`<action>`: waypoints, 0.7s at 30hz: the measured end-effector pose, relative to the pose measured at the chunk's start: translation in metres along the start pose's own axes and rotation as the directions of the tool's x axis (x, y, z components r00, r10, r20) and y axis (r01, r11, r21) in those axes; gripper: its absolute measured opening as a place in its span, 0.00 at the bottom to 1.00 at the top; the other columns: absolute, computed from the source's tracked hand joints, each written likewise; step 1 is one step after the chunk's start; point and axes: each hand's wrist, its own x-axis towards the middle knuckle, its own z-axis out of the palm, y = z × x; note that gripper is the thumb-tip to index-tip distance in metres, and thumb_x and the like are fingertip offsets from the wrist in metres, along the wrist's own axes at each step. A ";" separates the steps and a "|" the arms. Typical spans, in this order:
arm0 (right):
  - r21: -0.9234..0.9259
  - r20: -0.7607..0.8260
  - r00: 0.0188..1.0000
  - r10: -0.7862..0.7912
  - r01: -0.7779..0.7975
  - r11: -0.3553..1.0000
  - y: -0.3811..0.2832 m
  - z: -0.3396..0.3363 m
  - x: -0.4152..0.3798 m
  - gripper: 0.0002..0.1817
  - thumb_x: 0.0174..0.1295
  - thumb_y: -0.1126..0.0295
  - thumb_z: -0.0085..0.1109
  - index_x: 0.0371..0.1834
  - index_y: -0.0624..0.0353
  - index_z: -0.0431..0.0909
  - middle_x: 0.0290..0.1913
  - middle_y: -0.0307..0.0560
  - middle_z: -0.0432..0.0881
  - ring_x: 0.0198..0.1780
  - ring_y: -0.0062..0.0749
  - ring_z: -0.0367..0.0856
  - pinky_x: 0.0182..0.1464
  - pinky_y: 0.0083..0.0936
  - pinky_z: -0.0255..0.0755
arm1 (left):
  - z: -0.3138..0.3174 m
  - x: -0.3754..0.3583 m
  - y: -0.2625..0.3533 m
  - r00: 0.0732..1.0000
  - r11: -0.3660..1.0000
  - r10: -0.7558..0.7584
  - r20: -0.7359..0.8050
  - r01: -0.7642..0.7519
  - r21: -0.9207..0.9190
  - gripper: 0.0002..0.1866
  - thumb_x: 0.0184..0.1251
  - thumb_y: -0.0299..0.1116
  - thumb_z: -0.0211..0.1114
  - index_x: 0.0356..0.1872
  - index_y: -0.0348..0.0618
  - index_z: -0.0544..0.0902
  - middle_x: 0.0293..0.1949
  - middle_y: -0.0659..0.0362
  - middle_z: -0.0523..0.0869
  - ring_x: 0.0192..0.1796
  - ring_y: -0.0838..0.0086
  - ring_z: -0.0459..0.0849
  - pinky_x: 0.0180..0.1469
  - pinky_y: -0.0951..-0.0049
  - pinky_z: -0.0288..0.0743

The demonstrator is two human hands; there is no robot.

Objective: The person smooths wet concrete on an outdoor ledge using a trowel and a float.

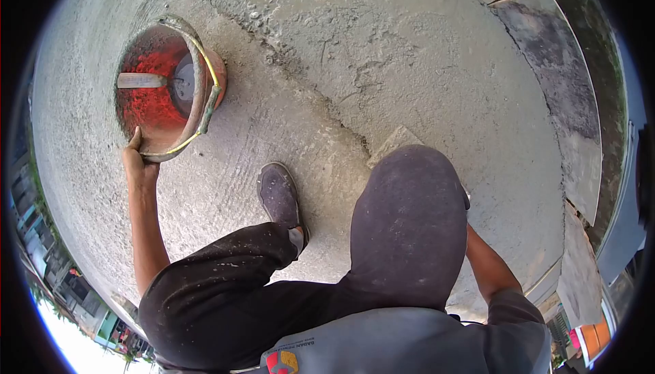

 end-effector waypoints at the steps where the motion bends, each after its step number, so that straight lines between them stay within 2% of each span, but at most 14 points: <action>1: 0.008 0.007 1.000 0.012 -0.012 1.000 -0.010 -0.004 0.009 0.23 0.65 0.56 0.62 0.53 0.61 0.70 0.49 0.56 0.75 0.56 0.43 0.77 0.60 0.43 0.68 | 0.005 -0.004 -0.002 1.000 1.000 0.013 -0.024 -0.013 0.002 0.18 0.78 0.33 0.53 0.58 0.27 0.75 0.59 0.44 0.81 0.61 0.56 0.81 0.68 0.54 0.73; 3: 0.020 0.058 0.997 -0.050 0.049 0.999 -0.064 -0.013 0.049 0.23 0.65 0.56 0.62 0.53 0.61 0.70 0.49 0.56 0.75 0.55 0.43 0.77 0.59 0.43 0.69 | 0.014 -0.010 -0.001 0.997 0.999 0.037 -0.066 -0.036 0.022 0.18 0.78 0.33 0.53 0.58 0.27 0.75 0.59 0.44 0.81 0.62 0.56 0.81 0.68 0.54 0.73; 4: 0.019 0.081 0.990 -0.113 0.112 0.994 -0.100 -0.017 0.076 0.22 0.65 0.56 0.62 0.52 0.62 0.70 0.49 0.56 0.75 0.55 0.43 0.78 0.59 0.43 0.69 | 0.009 -0.008 0.000 1.000 1.000 0.009 -0.022 -0.009 -0.002 0.19 0.78 0.33 0.52 0.59 0.27 0.74 0.60 0.44 0.80 0.62 0.56 0.80 0.68 0.55 0.72; 5: 0.000 0.065 0.976 -0.207 0.208 0.978 -0.139 -0.019 0.110 0.22 0.65 0.57 0.62 0.52 0.62 0.70 0.49 0.57 0.75 0.55 0.43 0.78 0.59 0.43 0.69 | 0.009 -0.008 0.002 0.999 1.000 0.012 -0.041 -0.012 -0.004 0.19 0.78 0.33 0.52 0.59 0.27 0.74 0.60 0.44 0.80 0.62 0.56 0.80 0.69 0.55 0.72; 7: -0.111 -0.190 0.895 -0.404 0.389 0.914 -0.201 -0.019 0.177 0.21 0.65 0.55 0.62 0.47 0.63 0.71 0.45 0.54 0.79 0.46 0.38 0.82 0.49 0.34 0.77 | 0.015 -0.012 0.001 0.998 1.000 0.011 -0.067 -0.011 -0.009 0.19 0.78 0.33 0.52 0.59 0.27 0.74 0.60 0.44 0.80 0.62 0.56 0.80 0.69 0.55 0.72; 8: -0.058 -0.157 0.906 -0.393 0.389 0.919 -0.226 -0.035 0.207 0.22 0.64 0.56 0.63 0.48 0.63 0.70 0.47 0.57 0.77 0.49 0.43 0.81 0.51 0.38 0.75 | 0.010 -0.007 0.001 0.998 1.000 0.004 -0.069 -0.004 0.001 0.19 0.78 0.33 0.52 0.60 0.28 0.74 0.60 0.44 0.80 0.63 0.56 0.80 0.69 0.55 0.72; 10: -0.055 -0.291 0.905 -0.311 0.309 0.949 -0.236 -0.045 0.237 0.21 0.63 0.56 0.62 0.46 0.63 0.71 0.43 0.55 0.80 0.48 0.44 0.83 0.52 0.37 0.76 | 0.008 -0.006 0.007 0.998 1.000 -0.003 -0.061 0.004 0.028 0.19 0.79 0.34 0.52 0.60 0.28 0.74 0.60 0.44 0.80 0.63 0.56 0.80 0.69 0.54 0.72; 13: -0.037 -0.354 0.898 -0.263 0.267 0.963 -0.175 -0.041 0.212 0.22 0.62 0.56 0.63 0.47 0.63 0.70 0.44 0.56 0.79 0.47 0.50 0.83 0.51 0.43 0.75 | 0.005 -0.002 0.012 1.000 0.999 -0.007 -0.018 0.008 0.034 0.19 0.79 0.35 0.52 0.60 0.28 0.75 0.60 0.44 0.80 0.63 0.57 0.80 0.69 0.54 0.72; 14: -0.011 -0.362 0.912 -0.194 0.204 0.979 -0.141 -0.027 0.189 0.23 0.62 0.55 0.63 0.49 0.62 0.70 0.45 0.57 0.79 0.47 0.52 0.83 0.50 0.47 0.74 | 0.003 0.000 0.012 1.000 0.999 -0.013 -0.007 0.014 0.030 0.19 0.79 0.35 0.52 0.59 0.28 0.75 0.60 0.45 0.80 0.63 0.57 0.80 0.69 0.55 0.73; 15: 0.014 -0.311 0.950 -0.034 0.040 0.999 -0.114 -0.020 0.159 0.25 0.61 0.54 0.64 0.49 0.61 0.69 0.46 0.57 0.78 0.46 0.53 0.83 0.49 0.48 0.74 | -0.002 0.002 0.012 1.000 0.999 -0.021 0.001 0.021 0.029 0.19 0.79 0.35 0.52 0.59 0.29 0.75 0.60 0.45 0.80 0.63 0.57 0.80 0.69 0.55 0.73; 16: 0.019 -0.283 0.958 0.047 -0.043 0.999 -0.079 -0.012 0.127 0.24 0.60 0.52 0.65 0.45 0.61 0.70 0.44 0.58 0.79 0.43 0.54 0.83 0.46 0.48 0.75 | -0.006 0.006 0.011 1.000 0.999 -0.017 -0.015 0.017 0.038 0.19 0.79 0.35 0.52 0.59 0.29 0.76 0.60 0.45 0.81 0.62 0.58 0.80 0.68 0.56 0.73; 18: 0.000 -0.382 0.919 0.100 -0.108 0.994 0.001 0.029 0.063 0.23 0.59 0.51 0.67 0.38 0.61 0.72 0.37 0.60 0.79 0.38 0.59 0.83 0.37 0.48 0.76 | -0.004 0.005 0.011 0.999 0.999 -0.018 -0.029 0.020 0.046 0.19 0.78 0.35 0.53 0.59 0.29 0.76 0.60 0.45 0.81 0.62 0.58 0.81 0.68 0.57 0.74; 20: 0.117 -0.323 0.915 0.242 -0.216 0.969 0.051 0.045 0.005 0.26 0.58 0.50 0.67 0.40 0.64 0.71 0.38 0.64 0.80 0.38 0.65 0.81 0.41 0.52 0.75 | -0.004 0.003 0.011 1.000 0.999 -0.011 -0.015 0.012 0.047 0.18 0.78 0.34 0.54 0.58 0.29 0.76 0.59 0.45 0.82 0.61 0.59 0.82 0.67 0.58 0.75; 21: 0.168 -0.278 0.906 0.321 -0.283 0.944 0.057 0.041 -0.007 0.27 0.58 0.49 0.66 0.41 0.64 0.71 0.38 0.66 0.80 0.39 0.67 0.81 0.43 0.54 0.74 | -0.004 0.001 0.011 1.000 0.999 -0.016 -0.018 0.017 0.052 0.18 0.78 0.34 0.54 0.58 0.29 0.76 0.59 0.45 0.82 0.61 0.59 0.82 0.67 0.58 0.75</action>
